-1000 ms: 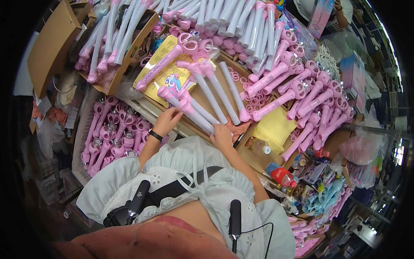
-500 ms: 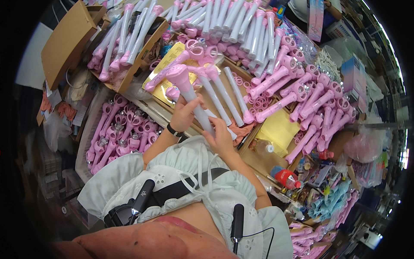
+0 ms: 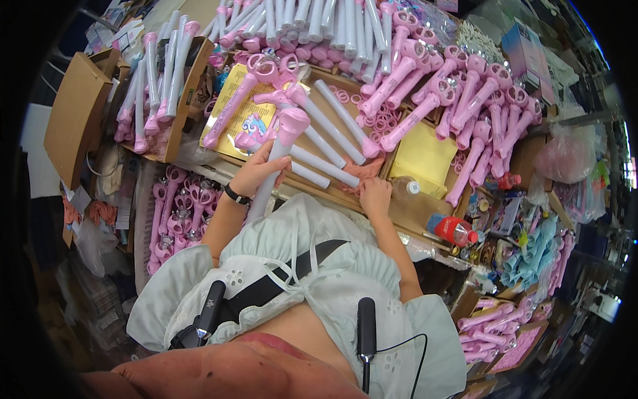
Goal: The person repeatedly picks up white plastic tubes and pink bubble-blower heads, then inserts the tube into the head to assemble the toy. Assembled units are placed into a large bin. The person handles many identical parts and continues the assembly cycle.
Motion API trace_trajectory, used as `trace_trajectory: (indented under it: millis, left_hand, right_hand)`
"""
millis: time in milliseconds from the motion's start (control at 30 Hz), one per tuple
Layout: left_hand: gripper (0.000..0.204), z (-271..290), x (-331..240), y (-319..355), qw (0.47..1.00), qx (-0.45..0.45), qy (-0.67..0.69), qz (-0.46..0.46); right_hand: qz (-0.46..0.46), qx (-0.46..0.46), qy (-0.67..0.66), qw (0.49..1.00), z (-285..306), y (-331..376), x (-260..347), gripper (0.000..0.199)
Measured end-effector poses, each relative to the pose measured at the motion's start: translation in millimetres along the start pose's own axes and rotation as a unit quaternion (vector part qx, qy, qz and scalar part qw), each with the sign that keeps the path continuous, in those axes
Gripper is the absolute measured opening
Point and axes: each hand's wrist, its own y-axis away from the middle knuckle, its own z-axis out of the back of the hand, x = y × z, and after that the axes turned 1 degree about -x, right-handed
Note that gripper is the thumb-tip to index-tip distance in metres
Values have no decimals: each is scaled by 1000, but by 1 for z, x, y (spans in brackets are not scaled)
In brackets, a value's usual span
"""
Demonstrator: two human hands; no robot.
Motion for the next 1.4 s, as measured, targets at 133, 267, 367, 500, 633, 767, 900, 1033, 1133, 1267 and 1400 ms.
trace_trajectory:
  millis: [133, 267, 367, 500, 633, 767, 900, 1033, 1133, 1267, 1400]
  left_hand:
    - [35, -6, 18, -14, 999, 13, 6, 44]
    - [35, -20, 38, -37, 993, 44, -10, 108]
    - [33, -36, 49, -48, 988, 67, -10, 137]
    - [33, -43, 50, -48, 989, 78, -110, 60]
    - [32, -38, 48, -44, 986, 88, -133, 55]
    - [34, -39, 42, -39, 990, 84, -89, 71]
    - [43, -34, 26, -29, 993, 85, -15, 87]
    - [53, -34, 15, -24, 993, 80, 1, 86]
    - [55, -46, 13, -26, 992, 98, -26, 70]
    - [56, -66, 15, -24, 983, 83, -166, -11]
    - [40, -63, 8, -21, 979, 58, -194, -14]
  right_hand:
    - [-78, -126, -277, 949, 52, -13, 30, 11]
    - [-51, -215, -504, 835, 86, -28, 70, 8]
    - [150, -222, -310, 912, 88, -45, 88, 10]
    - [105, -246, -361, 893, 74, -58, 99, 12]
    - [27, -196, -511, 837, 63, -60, 97, 10]
    - [-4, -185, -550, 815, 56, -58, 87, 8]
    - [-103, -243, -539, 800, 63, -54, 61, 9]
    - [-10, -214, -581, 785, 82, -33, 63, 9]
    - [74, -252, -476, 839, 90, -34, 92, 17]
    - [80, -316, -515, 792, 95, -62, 121, 41]
    - [32, -247, -549, 797, 101, -75, 128, 81]
